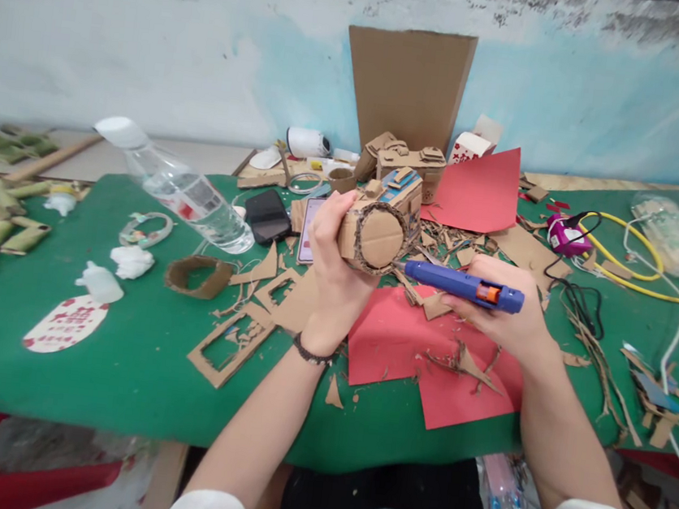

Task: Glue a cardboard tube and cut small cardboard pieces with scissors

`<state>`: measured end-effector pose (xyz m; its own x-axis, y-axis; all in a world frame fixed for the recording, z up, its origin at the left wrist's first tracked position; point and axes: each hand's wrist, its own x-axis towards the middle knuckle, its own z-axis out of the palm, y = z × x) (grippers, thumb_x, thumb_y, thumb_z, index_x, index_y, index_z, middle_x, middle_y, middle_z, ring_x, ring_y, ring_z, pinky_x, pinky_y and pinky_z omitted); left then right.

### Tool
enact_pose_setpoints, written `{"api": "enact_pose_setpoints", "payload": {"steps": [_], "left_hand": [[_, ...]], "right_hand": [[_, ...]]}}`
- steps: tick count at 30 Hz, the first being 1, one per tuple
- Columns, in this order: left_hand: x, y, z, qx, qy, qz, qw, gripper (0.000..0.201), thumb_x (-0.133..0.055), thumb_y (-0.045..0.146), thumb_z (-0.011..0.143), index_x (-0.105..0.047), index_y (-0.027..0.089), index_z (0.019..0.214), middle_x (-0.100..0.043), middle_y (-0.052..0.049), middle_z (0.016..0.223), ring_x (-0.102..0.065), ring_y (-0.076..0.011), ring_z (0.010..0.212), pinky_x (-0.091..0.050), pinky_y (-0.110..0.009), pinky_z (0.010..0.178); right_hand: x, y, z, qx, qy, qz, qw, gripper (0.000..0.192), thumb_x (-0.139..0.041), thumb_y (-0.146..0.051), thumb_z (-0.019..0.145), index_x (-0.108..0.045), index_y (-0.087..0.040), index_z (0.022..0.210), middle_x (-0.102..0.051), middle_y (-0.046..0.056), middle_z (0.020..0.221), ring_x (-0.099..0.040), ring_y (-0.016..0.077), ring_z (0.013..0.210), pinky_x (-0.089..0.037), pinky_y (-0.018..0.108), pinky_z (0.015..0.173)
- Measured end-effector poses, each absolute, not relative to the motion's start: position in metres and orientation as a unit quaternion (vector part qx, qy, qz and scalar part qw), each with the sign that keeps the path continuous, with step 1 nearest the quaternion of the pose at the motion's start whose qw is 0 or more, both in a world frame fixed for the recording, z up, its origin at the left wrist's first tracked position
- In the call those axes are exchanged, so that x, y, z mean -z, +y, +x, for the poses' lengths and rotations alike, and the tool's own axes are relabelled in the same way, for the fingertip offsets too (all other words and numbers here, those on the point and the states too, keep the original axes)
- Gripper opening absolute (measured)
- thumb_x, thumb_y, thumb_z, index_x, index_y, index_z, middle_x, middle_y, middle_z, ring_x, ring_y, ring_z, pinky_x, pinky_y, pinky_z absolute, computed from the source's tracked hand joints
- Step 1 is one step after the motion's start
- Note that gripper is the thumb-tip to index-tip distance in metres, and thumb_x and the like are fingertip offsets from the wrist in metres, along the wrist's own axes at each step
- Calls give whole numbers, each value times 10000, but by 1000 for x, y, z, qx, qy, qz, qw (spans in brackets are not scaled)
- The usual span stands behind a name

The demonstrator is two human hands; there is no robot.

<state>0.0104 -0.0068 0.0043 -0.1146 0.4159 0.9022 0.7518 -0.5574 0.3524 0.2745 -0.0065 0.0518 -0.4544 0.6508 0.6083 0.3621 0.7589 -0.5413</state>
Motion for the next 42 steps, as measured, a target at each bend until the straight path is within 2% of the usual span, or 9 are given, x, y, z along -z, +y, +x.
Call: {"api": "enact_pose_setpoints", "payload": {"steps": [5, 10, 12, 17, 23, 29, 34, 38, 42], "left_hand": [[-4, -7, 10, 598, -448, -649, 139, 767, -783, 390, 995, -397, 310, 1653, -569, -123, 1611, -550, -330, 1562, -431, -552, 1350], [-6, -9, 11, 588, -461, -649, 143, 745, -766, 344, 1001, -399, 297, 1647, -575, -134, 1610, -553, -325, 1566, -441, -552, 1349], [-7, -9, 11, 584, -468, -648, 145, 753, -774, 343, 996, -395, 295, 1645, -576, -137, 1610, -552, -324, 1568, -443, -549, 1349], [-4, -8, 11, 589, -461, -650, 137, 766, -783, 344, 989, -391, 292, 1645, -570, -142, 1613, -542, -330, 1577, -436, -560, 1353], [-2, -5, 10, 580, -469, -652, 133, 785, -779, 426, 994, -362, 303, 1648, -553, -138, 1631, -522, -338, 1596, -396, -566, 1376], [-2, -6, 11, 588, -463, -649, 138, 758, -762, 410, 1006, -375, 299, 1648, -566, -145, 1615, -528, -335, 1597, -411, -573, 1372], [-3, -6, 13, 583, -480, -638, 151, 736, -751, 436, 1012, -384, 296, 1635, -580, -150, 1605, -554, -326, 1576, -467, -569, 1341], [-5, -7, 12, 590, -458, -648, 149, 703, -733, 420, 1026, -403, 295, 1635, -587, -141, 1593, -560, -322, 1566, -456, -558, 1349], [-5, -7, 13, 589, -460, -648, 146, 704, -716, 444, 1040, -387, 297, 1645, -580, -140, 1597, -551, -326, 1575, -439, -566, 1361]], "right_hand": [[-55, -9, 273, -196, -830, -301, 427, 499, -828, -634, 968, -640, -225, 753, -614, -8, 694, -545, 155, 621, -374, 322, 622], [-58, -9, 276, -264, -822, -289, 415, 314, -833, -543, 990, -778, -234, 1001, -797, 53, 932, -711, 208, 791, -505, 334, 717], [-59, -9, 278, -280, -811, -304, 414, 312, -839, -541, 984, -776, -236, 994, -801, 61, 936, -721, 223, 801, -516, 348, 719], [-57, -7, 283, -289, -791, -349, 412, 333, -842, -545, 980, -732, -234, 938, -749, 47, 884, -669, 212, 753, -483, 352, 690], [-55, -6, 283, -266, -794, -348, 420, 374, -869, -470, 968, -620, -240, 809, -574, -26, 725, -509, 154, 632, -384, 331, 633], [-59, -8, 279, -233, -824, -318, 408, 357, -854, -441, 988, -620, -245, 803, -582, -7, 721, -538, 169, 646, -373, 342, 630], [-57, -8, 277, -204, -834, -317, 403, 442, -812, -545, 1004, -604, -236, 765, -574, -4, 716, -531, 168, 638, -363, 329, 631], [-55, -9, 276, -205, -832, -321, 404, 510, -819, -631, 970, -589, -238, 742, -571, -4, 700, -517, 171, 638, -354, 330, 638], [-55, -8, 276, -196, -837, -308, 407, 521, -834, -634, 958, -577, -239, 737, -562, -12, 687, -494, 163, 621, -338, 327, 631]]}}
